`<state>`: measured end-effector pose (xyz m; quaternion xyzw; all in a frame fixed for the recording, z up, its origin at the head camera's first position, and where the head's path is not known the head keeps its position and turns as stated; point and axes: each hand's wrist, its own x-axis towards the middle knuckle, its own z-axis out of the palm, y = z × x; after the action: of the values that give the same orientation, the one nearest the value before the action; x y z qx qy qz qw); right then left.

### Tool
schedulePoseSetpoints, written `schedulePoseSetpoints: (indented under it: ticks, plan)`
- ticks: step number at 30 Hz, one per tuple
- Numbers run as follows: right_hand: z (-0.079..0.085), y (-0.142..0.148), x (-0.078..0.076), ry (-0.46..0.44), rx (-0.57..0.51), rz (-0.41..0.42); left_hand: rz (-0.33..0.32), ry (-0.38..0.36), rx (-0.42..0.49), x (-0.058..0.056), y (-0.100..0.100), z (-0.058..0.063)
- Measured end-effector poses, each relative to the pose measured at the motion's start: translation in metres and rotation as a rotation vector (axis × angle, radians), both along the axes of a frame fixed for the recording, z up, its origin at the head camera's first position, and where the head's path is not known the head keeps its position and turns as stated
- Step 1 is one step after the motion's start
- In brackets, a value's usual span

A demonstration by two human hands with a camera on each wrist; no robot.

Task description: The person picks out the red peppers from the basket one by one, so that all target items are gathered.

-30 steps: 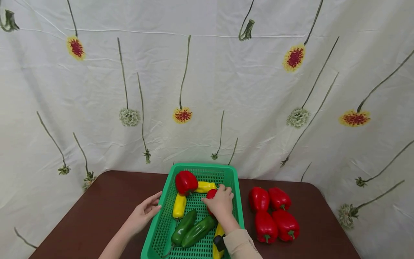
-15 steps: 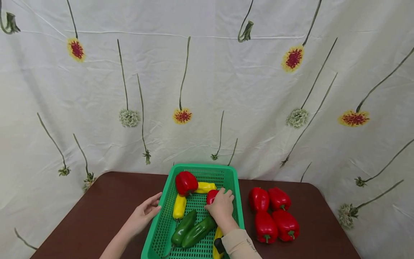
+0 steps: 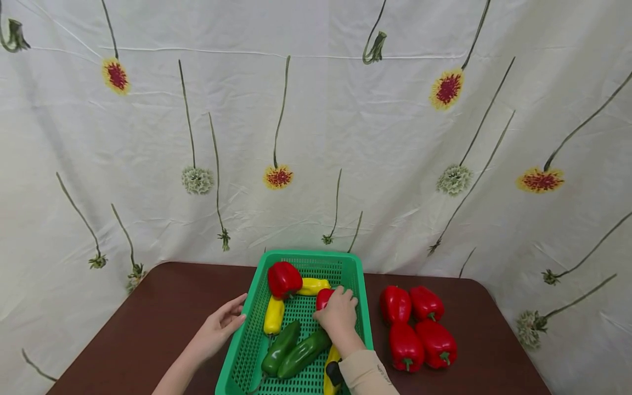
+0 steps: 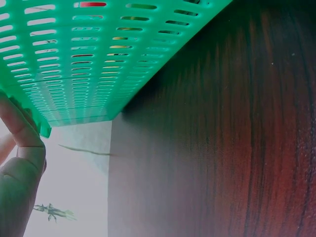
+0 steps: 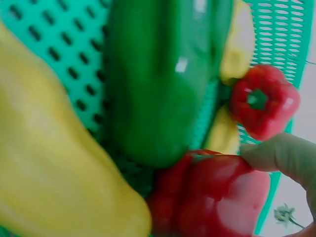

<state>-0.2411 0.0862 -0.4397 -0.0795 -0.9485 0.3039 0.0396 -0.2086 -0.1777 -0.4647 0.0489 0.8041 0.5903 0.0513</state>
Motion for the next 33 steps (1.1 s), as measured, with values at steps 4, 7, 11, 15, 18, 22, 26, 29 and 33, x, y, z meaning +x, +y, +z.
schedulePoseSetpoints:
  ticks: [4, 7, 11, 15, 18, 22, 26, 29, 33]
  plan:
    - [0.010, 0.004, 0.002, -0.022, -0.085, 0.008, 0.008, -0.002, -0.002, 0.000, 0.001, 0.000]
    - [0.020, 0.010, 0.006, -0.043, -0.195, 0.034, 0.011, -0.003, -0.003, 0.000, 0.001, 0.000]
    - [0.033, 0.022, 0.011, -0.070, -0.334, 0.092, 0.012, 0.003, -0.001, -0.001, 0.001, 0.000]
    - [0.047, 0.036, 0.017, -0.091, -0.418, 0.115, 0.004, 0.010, -0.006, -0.001, 0.000, -0.001]
    - [0.058, 0.048, 0.024, -0.096, -0.461, 0.110, 0.002, 0.006, -0.008, -0.001, -0.001, -0.002]
    - [0.068, 0.065, 0.034, -0.119, -0.555, 0.106, 0.008, -0.003, -0.005, -0.001, -0.001, -0.002]
    - [0.070, 0.085, 0.044, -0.133, -0.665, 0.119, 0.011, -0.006, -0.001, -0.001, -0.002, -0.002]
    - [0.069, 0.101, 0.052, -0.138, -0.697, 0.118, 0.007, -0.006, 0.002, -0.001, -0.002, -0.002]
    - [0.063, 0.123, 0.065, -0.173, -0.692, 0.095, -0.004, -0.004, 0.007, -0.001, -0.002, -0.002]
